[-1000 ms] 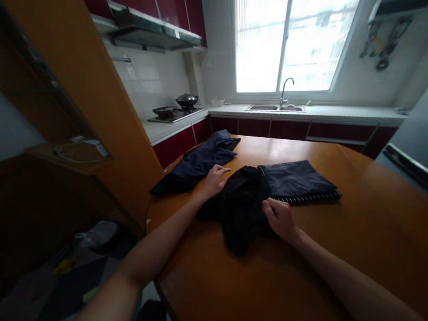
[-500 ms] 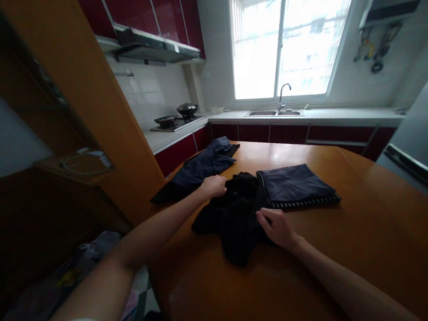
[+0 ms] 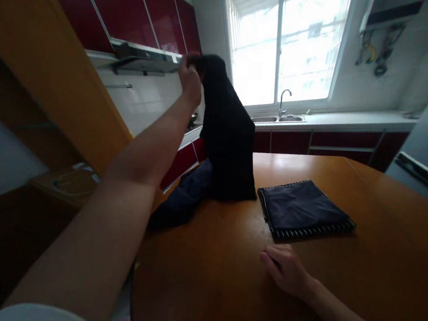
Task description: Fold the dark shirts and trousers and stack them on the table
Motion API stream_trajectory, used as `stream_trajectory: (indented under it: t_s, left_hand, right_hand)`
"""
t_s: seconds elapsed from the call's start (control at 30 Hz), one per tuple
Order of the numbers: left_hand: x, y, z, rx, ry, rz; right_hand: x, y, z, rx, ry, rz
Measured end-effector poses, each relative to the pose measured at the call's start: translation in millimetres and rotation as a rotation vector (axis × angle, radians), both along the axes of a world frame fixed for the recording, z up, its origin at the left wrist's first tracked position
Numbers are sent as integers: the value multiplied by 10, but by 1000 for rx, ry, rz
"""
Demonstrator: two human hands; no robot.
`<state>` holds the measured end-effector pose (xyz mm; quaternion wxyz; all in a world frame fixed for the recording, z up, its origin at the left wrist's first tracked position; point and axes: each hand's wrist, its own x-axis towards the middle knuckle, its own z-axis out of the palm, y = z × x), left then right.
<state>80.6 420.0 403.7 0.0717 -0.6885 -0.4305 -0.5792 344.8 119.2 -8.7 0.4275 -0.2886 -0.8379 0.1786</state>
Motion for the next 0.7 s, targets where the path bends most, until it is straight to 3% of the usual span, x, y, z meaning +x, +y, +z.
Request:
stream_trajectory:
  t_s: [0.07,0.13,0.17,0.23,0.33,0.4,0.57,0.63,0.7]
  left_hand:
    - [-68,-9,366,79,-146,-53]
    - [-180,-75,551,118,-283,-173]
    - [-255,-126,568,124,-334,-244]
    - [-442,-261,446,94,-401,-347]
    - [-795,-562,-92,-34,-446,-243]
    - [-1059,-830,-626,-192,-370,33]
    - [-1700,-1601,-2047,-528,-221,283]
    - [-1896,-1877,-2466,-630,-107,378]
    - [-2033,-2090,-2751,-712,12,453]
  right_hand:
    - [-5,38,-19,-20,16,-5]
    - [-26,58,-26,-32,13,6]
    - [-39,59,-27,-43,4,19]
    - [-64,46,-26,-67,-21,48]
    - [-89,10,-20,-79,-51,72]
    - [-103,-13,-13,-73,-60,68]
    - [-169,-38,0,-94,-50,70]
    - [-202,-36,-11,-103,-47,74]
    - [-224,-31,-32,-107,-54,69]
